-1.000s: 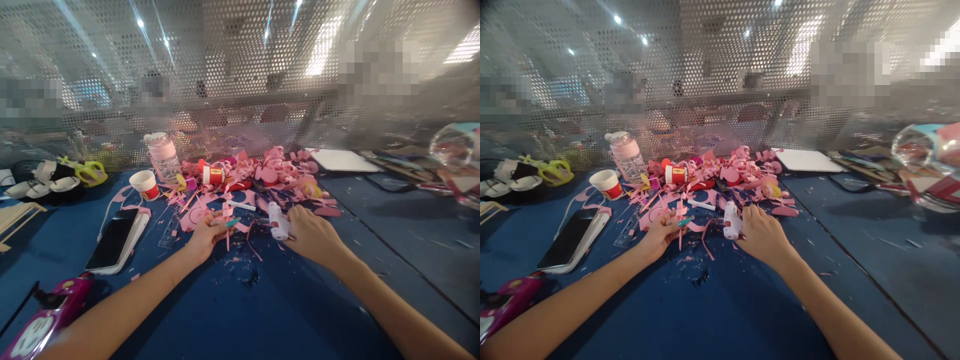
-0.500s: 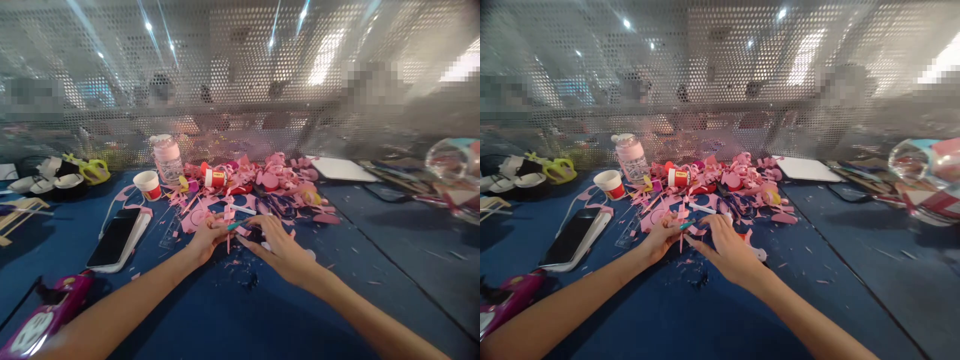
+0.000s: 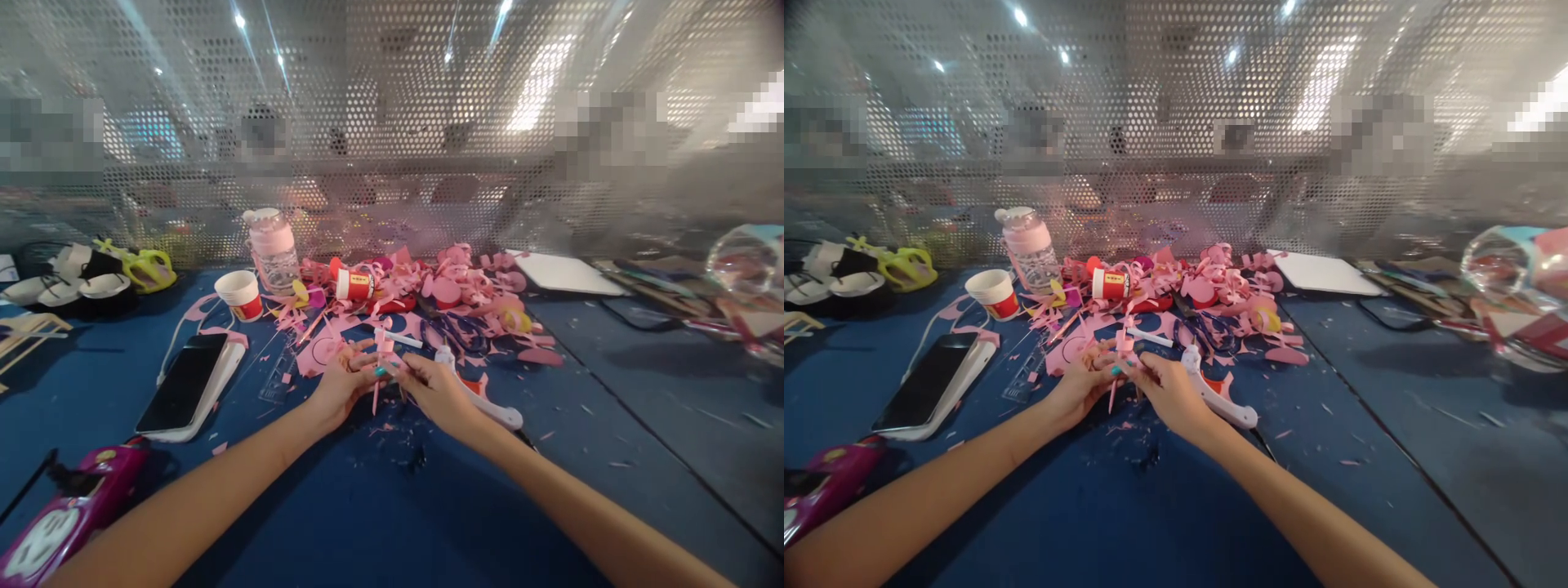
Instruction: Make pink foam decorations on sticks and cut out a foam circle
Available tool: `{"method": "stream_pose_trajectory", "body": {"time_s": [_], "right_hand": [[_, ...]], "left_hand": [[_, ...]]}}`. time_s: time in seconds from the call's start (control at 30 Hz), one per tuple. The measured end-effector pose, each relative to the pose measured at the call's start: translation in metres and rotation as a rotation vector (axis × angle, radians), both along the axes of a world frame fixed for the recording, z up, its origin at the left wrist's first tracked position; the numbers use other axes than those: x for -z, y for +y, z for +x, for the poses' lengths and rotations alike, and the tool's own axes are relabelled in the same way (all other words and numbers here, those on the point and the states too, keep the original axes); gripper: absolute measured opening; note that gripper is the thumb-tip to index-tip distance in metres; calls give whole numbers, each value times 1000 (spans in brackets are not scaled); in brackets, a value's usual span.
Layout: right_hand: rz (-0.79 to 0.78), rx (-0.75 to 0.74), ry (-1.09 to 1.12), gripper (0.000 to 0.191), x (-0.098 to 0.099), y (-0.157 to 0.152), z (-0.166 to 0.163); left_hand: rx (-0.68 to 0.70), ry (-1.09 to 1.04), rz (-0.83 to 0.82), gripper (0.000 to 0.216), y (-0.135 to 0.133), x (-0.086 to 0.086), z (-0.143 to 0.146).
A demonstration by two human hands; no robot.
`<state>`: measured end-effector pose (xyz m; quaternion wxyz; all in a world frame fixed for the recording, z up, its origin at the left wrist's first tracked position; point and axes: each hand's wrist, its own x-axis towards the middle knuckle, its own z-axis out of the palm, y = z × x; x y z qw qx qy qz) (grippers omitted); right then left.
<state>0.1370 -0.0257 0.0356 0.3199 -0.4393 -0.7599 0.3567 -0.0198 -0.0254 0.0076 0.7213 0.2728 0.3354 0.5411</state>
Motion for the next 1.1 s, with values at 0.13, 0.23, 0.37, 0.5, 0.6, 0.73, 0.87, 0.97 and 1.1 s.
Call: {"method": "stream_pose_trajectory", "body": {"time_s": [0.13,0.23,0.37,0.5,0.6,0.73,0.87,0.97,1.1], "right_hand": [[-69,-45,45,40,1,1,2],[-108,-81,57,36,-1,1,4],[-111,-118,42,32,-6,-2,5],[-137,-128,84,29,-2,0,10],[-148,-131,125,27,5,3,14],[-129,-117,109,26,7,5,15],[-146,-147,88,24,2,2,13],[-183,-190,123,23,-1,0,11],[-206,-211,162,23,-1,0,11]], "left_hand": [[-38,-1,31,54,0,1,0],[-33,14,47,56,0,1,0],[-27,21,53,64,0,1,0],[0,1,79,65,1,1,-1],[27,-13,91,61,2,2,-1],[46,-27,96,64,2,1,-2],[83,-18,94,67,0,1,-2],[110,-9,97,68,0,0,-3],[122,-19,99,68,-1,0,-4]]}}
